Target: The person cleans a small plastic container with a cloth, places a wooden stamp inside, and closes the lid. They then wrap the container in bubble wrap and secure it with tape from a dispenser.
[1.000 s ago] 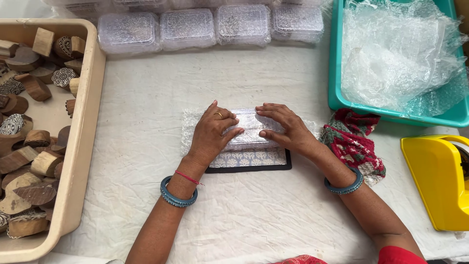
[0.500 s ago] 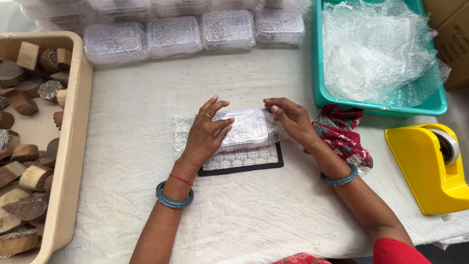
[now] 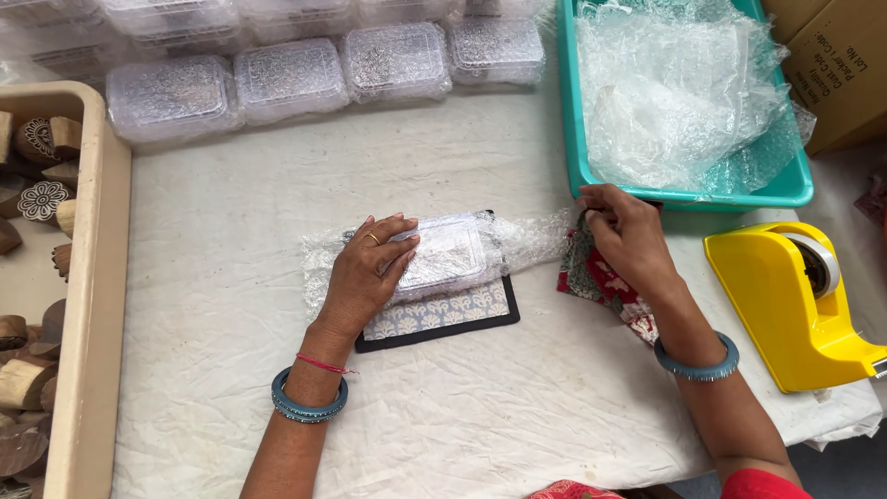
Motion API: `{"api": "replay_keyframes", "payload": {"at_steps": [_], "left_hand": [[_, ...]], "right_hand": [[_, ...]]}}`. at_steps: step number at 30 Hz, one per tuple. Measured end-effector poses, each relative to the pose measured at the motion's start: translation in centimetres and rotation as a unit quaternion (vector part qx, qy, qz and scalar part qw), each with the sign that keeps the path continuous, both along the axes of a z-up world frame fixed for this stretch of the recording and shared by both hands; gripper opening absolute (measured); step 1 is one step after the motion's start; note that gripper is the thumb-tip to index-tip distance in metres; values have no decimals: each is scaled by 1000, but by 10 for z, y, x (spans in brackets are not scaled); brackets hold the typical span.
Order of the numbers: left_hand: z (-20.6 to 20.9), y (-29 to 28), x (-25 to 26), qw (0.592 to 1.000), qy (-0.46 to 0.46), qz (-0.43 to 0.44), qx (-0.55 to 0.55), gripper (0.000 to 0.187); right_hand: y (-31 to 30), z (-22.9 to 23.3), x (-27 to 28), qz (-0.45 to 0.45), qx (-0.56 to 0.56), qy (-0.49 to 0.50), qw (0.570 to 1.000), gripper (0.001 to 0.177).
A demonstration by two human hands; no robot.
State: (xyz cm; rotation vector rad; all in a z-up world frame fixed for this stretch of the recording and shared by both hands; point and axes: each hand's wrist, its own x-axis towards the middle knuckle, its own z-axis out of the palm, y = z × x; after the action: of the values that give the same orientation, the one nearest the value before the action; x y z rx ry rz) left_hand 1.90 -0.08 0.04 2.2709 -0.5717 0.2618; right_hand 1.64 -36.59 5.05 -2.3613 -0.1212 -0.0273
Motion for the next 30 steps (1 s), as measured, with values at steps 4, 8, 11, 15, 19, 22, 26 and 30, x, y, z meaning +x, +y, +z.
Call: {"api": "replay_keyframes", "payload": {"at_steps": [4, 8, 11, 15, 19, 22, 26, 30], "left_hand": [[0, 0, 0, 1000, 11, 0, 3, 17], [0, 0, -1, 1000, -2, -3, -9, 17], [-2, -1, 0, 1000, -18, 0, -13, 17], [-1, 1, -1, 1000, -6, 4, -27, 15], [1, 1, -1, 999, 22, 2, -45, 11], [2, 5, -2, 998, 10, -8, -61, 11], [-5, 4, 0, 996, -31, -15, -81, 19], [3, -1, -7, 993, 10, -32, -117, 21]], "right_hand": [[50, 33, -38, 36, -87, -225, 970, 35], [99, 4, -47, 285, -193, -274, 898, 49], [114, -28, -33, 378, -239, -202, 871, 60], [110, -39, -18, 325, -267, -143, 896, 67], [109, -50, -20, 283, -224, -132, 923, 71], [111, -59, -24, 242, -215, -142, 936, 75], [111, -64, -27, 200, -184, -99, 957, 89], [89, -60, -39, 173, -119, -48, 977, 92]]}}
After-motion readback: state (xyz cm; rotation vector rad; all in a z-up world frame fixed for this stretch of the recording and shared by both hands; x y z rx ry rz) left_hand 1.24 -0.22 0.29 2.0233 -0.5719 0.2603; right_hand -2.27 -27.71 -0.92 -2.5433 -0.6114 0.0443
